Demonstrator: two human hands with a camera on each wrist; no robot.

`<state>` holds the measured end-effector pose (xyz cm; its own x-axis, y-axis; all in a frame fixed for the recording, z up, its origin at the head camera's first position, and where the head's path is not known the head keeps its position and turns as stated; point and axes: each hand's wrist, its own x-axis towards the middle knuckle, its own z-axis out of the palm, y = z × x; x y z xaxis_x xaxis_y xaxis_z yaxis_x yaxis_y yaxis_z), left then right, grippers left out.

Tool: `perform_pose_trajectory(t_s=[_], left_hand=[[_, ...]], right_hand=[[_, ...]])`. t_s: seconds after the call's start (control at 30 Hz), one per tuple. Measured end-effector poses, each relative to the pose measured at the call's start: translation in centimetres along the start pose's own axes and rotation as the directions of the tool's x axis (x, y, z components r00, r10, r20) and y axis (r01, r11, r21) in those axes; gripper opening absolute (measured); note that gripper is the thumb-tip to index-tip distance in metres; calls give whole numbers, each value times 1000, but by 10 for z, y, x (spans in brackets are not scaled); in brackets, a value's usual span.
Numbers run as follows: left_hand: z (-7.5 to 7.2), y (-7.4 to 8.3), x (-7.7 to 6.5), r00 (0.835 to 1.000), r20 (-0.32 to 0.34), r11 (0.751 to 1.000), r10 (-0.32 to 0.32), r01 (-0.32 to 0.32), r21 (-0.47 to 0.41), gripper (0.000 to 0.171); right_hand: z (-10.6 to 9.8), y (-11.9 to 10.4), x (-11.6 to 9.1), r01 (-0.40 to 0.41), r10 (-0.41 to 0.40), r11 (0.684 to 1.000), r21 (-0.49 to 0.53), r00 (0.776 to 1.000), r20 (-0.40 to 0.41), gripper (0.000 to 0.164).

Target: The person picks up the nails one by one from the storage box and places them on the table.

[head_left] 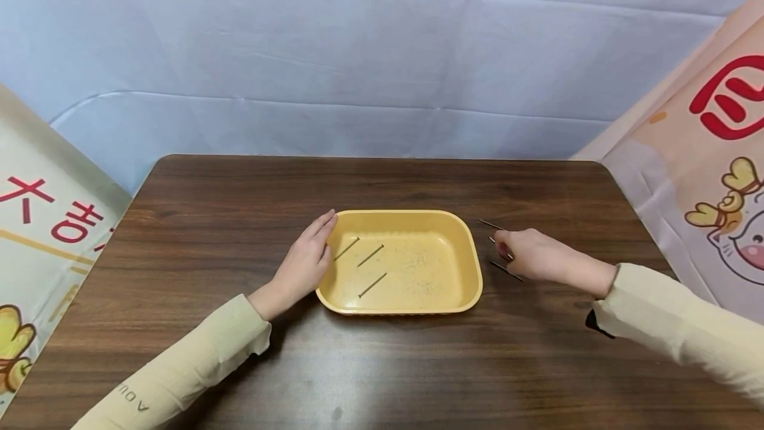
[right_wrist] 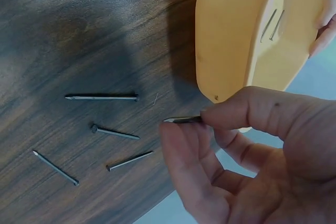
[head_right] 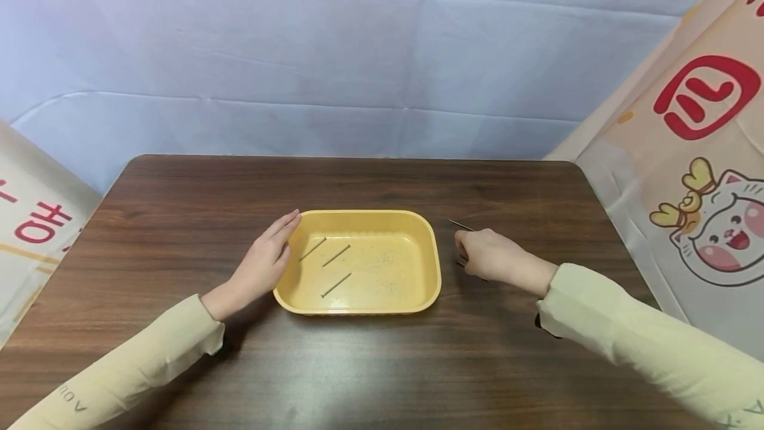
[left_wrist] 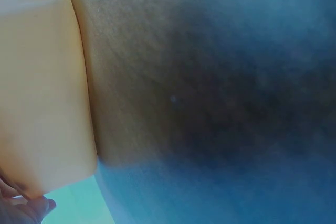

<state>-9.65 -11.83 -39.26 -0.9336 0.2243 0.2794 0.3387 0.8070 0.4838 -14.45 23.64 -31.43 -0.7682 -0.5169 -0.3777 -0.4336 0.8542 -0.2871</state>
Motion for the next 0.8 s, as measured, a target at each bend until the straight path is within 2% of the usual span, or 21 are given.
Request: perform_pose_trajectory(t_s=[0.3, 0.6, 0.8], left_hand=[[-1, 1, 1, 1000, 1, 1000, -3, 3, 0, 47], [0, 0, 1, 1000, 2, 1000, -4, 4, 4, 48], [0, 0, 0, 1000, 0, 1000, -4, 4, 6, 48]], right_hand=[[8, 4, 3, -16, 14, 999, 31, 999, 50, 20], [17, 7, 2, -11, 9, 999, 40, 999, 49, 18], [25, 10, 3, 18, -17, 1000, -14, 999, 38, 22]])
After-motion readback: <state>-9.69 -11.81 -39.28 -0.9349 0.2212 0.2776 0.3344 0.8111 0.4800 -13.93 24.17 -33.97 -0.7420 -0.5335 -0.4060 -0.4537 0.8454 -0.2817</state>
